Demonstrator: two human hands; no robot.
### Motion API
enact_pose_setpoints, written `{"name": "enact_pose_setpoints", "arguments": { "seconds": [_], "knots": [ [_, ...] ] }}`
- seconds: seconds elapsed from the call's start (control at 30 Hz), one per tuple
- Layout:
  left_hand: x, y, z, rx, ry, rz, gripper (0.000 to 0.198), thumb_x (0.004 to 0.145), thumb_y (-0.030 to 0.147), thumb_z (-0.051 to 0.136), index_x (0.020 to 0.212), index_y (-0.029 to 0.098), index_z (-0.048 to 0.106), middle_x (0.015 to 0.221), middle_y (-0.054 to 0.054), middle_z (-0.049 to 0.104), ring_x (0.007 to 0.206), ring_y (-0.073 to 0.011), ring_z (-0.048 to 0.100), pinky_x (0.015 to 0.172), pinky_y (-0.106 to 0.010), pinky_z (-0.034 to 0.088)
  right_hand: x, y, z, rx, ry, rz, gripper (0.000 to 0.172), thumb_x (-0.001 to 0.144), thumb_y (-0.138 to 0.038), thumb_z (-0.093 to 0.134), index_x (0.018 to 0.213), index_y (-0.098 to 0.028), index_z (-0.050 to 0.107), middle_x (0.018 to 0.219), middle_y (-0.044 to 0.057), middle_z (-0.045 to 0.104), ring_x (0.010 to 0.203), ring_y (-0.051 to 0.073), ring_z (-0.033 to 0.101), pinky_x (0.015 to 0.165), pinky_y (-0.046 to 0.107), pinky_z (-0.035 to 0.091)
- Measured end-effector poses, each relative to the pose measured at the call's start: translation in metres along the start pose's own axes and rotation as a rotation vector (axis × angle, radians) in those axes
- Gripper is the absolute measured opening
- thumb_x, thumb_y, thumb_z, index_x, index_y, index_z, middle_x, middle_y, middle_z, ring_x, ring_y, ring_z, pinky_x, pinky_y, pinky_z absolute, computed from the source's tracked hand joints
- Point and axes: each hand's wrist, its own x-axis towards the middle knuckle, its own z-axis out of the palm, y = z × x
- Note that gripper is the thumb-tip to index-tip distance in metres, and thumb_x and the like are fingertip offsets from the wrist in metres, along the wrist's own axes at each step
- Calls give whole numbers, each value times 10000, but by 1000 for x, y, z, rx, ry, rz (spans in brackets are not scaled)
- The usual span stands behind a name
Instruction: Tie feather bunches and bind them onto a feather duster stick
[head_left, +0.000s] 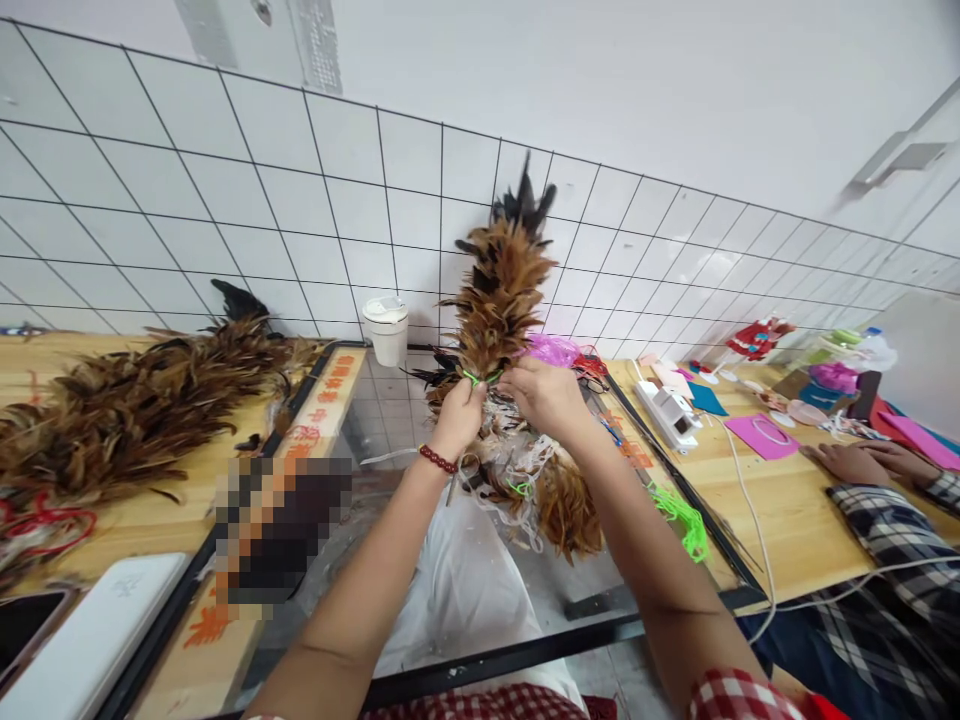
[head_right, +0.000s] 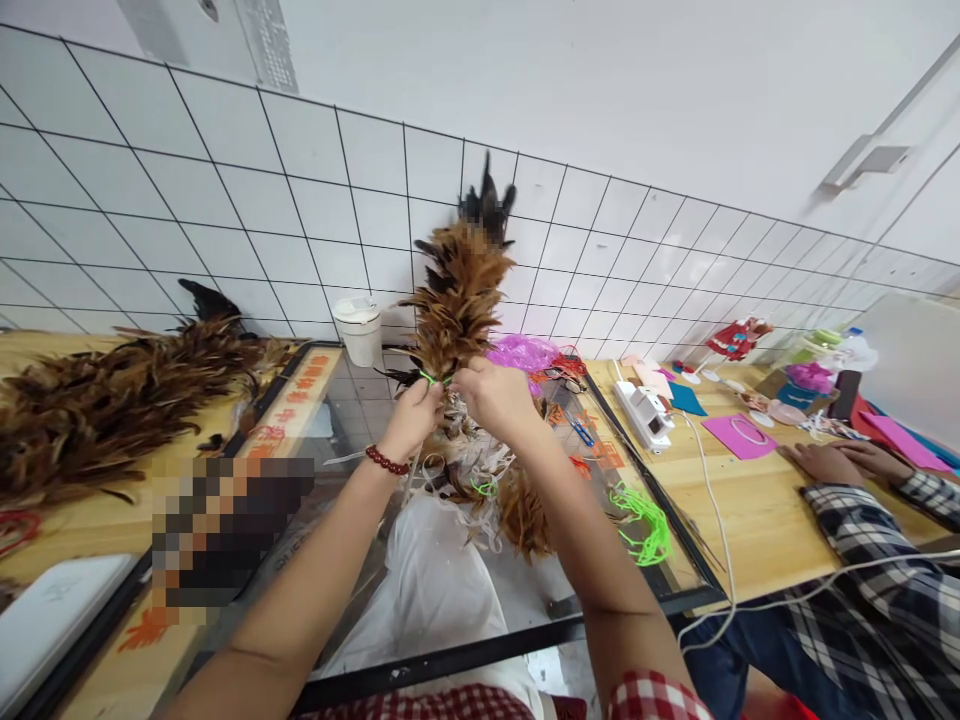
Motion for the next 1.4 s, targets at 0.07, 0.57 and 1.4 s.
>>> {"name": "enact_pose_setpoints", "arguments": {
  "seconds": [0.07, 0.57, 1.4],
  "knots": [
    [-3, 0, 1, 287, -87, 109, 227, 880, 303, 480, 695, 183, 426, 632, 0, 525, 574, -121, 519, 547, -228, 397, 12, 1, -14, -164, -92, -133, 296, 930, -281, 428, 947, -184, 707, 894, 86, 651, 733, 167, 572, 555, 282, 262],
    [-25, 25, -1, 1221, -184, 411, 434, 950, 337, 343, 1310, 116, 439, 962, -170, 687, 817, -278, 689, 665, -348, 490, 49, 35, 12, 22, -226, -78, 215, 881, -326, 539, 911, -250, 737, 960, 21, 724, 919, 167, 621, 685, 243, 359],
    [2, 15, -13, -232, 77, -20, 168, 788, 273, 514, 664, 162, 491, 578, 33, 520, 388, -38, 305, 407, -187, 218, -24, -1, 0, 402, -193, 163, 227, 758, -417, 676, 802, -196, 704, 676, 16, 641, 606, 143, 552, 587, 260, 369]
  ]
}}
